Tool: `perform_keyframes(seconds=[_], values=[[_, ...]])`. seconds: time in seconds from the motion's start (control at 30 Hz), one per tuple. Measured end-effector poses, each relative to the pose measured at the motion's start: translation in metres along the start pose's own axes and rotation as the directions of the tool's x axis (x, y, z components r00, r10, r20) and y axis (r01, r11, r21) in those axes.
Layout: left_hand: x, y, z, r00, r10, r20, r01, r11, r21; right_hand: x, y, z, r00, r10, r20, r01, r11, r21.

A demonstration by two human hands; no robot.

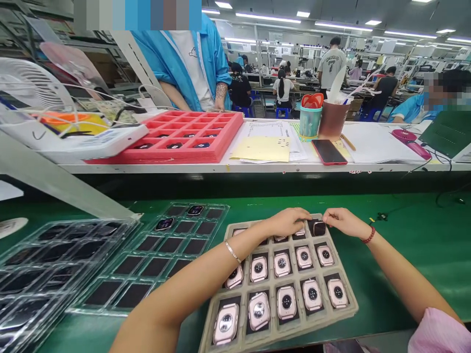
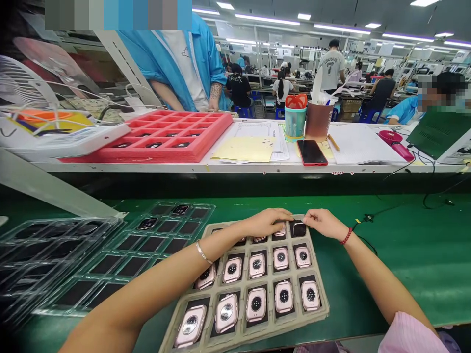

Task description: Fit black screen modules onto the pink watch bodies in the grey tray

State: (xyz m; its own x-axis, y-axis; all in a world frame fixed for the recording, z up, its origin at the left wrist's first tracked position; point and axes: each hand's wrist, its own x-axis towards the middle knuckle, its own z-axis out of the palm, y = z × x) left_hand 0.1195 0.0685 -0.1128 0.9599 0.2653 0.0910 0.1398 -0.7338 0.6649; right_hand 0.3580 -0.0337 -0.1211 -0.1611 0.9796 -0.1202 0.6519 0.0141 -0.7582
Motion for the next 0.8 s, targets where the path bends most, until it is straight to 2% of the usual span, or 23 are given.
perform_keyframes(seconds=[0.1,0.17,0.23,0.33,0.37,0.43,0.53,0.7,0.8], values=[[-0.002,-0.002,0.003,1.000,0.018,-0.003,-0.018,1.000,-0.008,0.005,-0.001,0.004,0.999,-0.033,0.009,0.033,0.999,0.014],[-0.003,-0.002,0.002,1.000,0.014,0.001,-0.014,0.999,-0.030,0.006,-0.005,0.009,0.992,-0.091,-0.090,0.082,0.992,-0.091],[-0.003,-0.004,0.001,1.000,0.021,0.007,-0.021,0.999,-0.046,0.000,-0.012,0.015,0.963,-0.151,-0.225,0.105,0.974,-0.203],[-0.004,-0.005,0.001,0.999,0.050,0.013,-0.049,0.998,-0.044,-0.026,-0.024,0.021,0.911,-0.245,-0.332,0.156,0.949,-0.273],[-0.004,-0.005,0.001,0.998,0.056,0.015,-0.056,0.998,-0.038,-0.039,-0.028,0.022,0.904,-0.277,-0.327,0.184,0.940,-0.288],[-0.004,-0.005,0.002,0.998,0.051,0.022,-0.051,0.998,-0.021,-0.065,-0.032,0.024,0.918,-0.307,-0.250,0.218,0.920,-0.326],[-0.003,-0.005,0.001,0.999,0.022,0.050,-0.022,1.000,-0.001,-0.092,-0.036,0.027,0.952,-0.271,-0.141,0.201,0.903,-0.379],[-0.003,-0.006,-0.001,0.997,0.027,0.074,-0.028,0.999,0.017,-0.093,-0.043,0.029,0.961,-0.214,-0.174,0.170,0.956,-0.238],[-0.003,-0.007,-0.002,0.997,0.015,0.080,-0.016,1.000,0.010,-0.090,-0.047,0.031,0.964,-0.254,-0.078,0.211,0.911,-0.353]])
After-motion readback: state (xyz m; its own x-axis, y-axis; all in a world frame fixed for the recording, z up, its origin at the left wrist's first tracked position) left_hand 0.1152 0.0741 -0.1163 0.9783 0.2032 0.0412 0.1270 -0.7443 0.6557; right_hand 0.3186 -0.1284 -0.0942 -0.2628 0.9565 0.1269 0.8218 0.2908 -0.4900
